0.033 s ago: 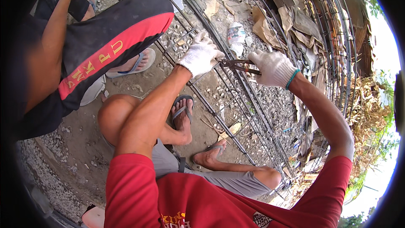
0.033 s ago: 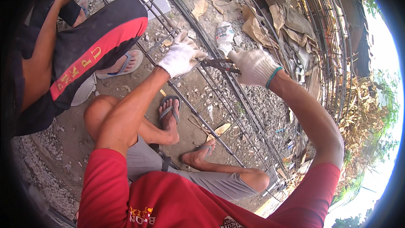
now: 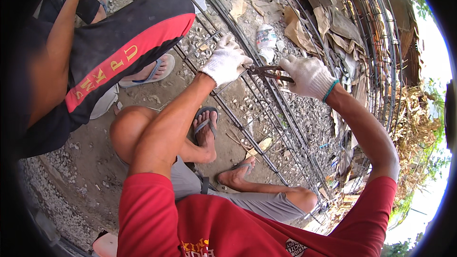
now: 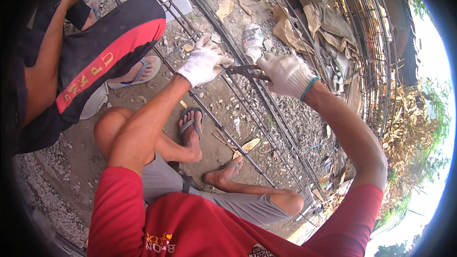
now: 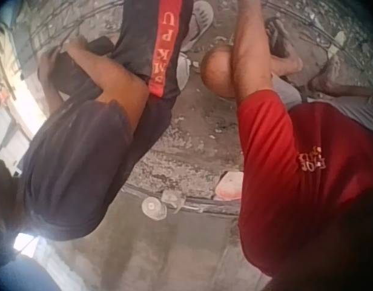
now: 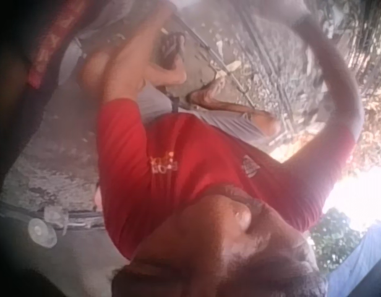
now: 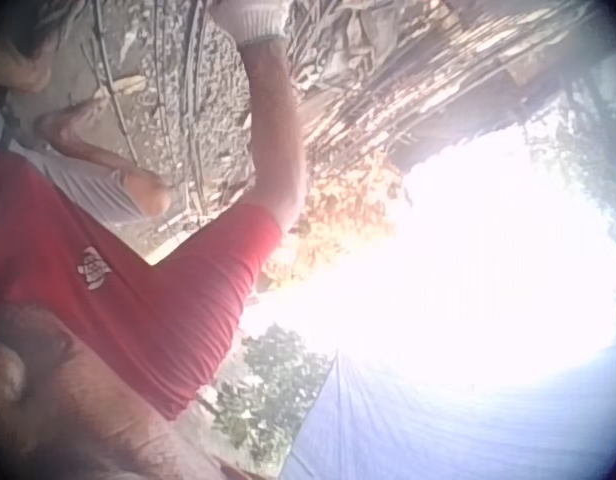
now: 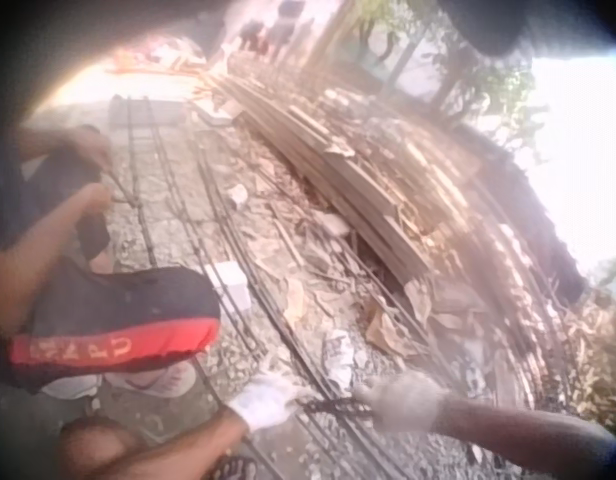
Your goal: The person sits on the ground and uses pliers to twist wire ties around the intersections of a rebar mesh. They then stand up, walk across the construction site, and pick up a long metal rod before returning to the mesh to continue working.
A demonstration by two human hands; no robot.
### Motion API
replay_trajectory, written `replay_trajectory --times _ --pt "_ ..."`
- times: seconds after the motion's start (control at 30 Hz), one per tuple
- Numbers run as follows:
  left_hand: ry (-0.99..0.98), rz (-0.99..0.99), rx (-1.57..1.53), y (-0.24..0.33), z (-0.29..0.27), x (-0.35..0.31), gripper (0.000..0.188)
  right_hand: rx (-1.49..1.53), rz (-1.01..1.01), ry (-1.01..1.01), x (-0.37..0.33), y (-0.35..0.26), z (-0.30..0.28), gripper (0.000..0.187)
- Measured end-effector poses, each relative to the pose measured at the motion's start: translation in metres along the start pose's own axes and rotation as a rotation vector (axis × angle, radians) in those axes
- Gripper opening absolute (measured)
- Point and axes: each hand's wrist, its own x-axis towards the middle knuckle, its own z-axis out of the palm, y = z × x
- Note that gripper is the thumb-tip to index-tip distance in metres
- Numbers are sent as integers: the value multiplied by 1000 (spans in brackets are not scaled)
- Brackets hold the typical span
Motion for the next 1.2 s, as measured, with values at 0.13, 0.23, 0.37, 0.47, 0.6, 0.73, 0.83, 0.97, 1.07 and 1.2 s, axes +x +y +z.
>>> replay_trajectory --times 0.13,0.23,0.37,0.47,0.6,0.73,0.83,0.97,1.07,1.2 --pt "-20 -8 0 2 -6 0 32 -29 32 72 -3 -4 8 33" --pt "-6 -8 18 0 -6 -1 34 495 243 -378 0 -8 -16 23" --pt "2 20 -32 2 -6 3 34 1141 421 -682 -3 14 5 29" --pt "48 33 1 1 -3 1 33 1044 394 -495 -16 1 25 26" --pt "-9 18 -33 -1 -6 -2 30 1438 467 -442 -44 -17 77 21" --pt "-40 17 -43 8 -12 3 22 1934 596 -218 -93 -63 108 35" --pt "-94 20 -20 14 -13 11 24 2136 614 -26 -140 -105 116 49" --pt "-386 -166 -131 23 -48 25 38 2402 709 197 -195 -198 125 41" --pt "-402 -77 24 66 -45 16 53 2489 852 307 -218 -261 154 35" --pt "-352 71 329 71 -42 -3 57 2586 884 119 -240 -294 143 34"
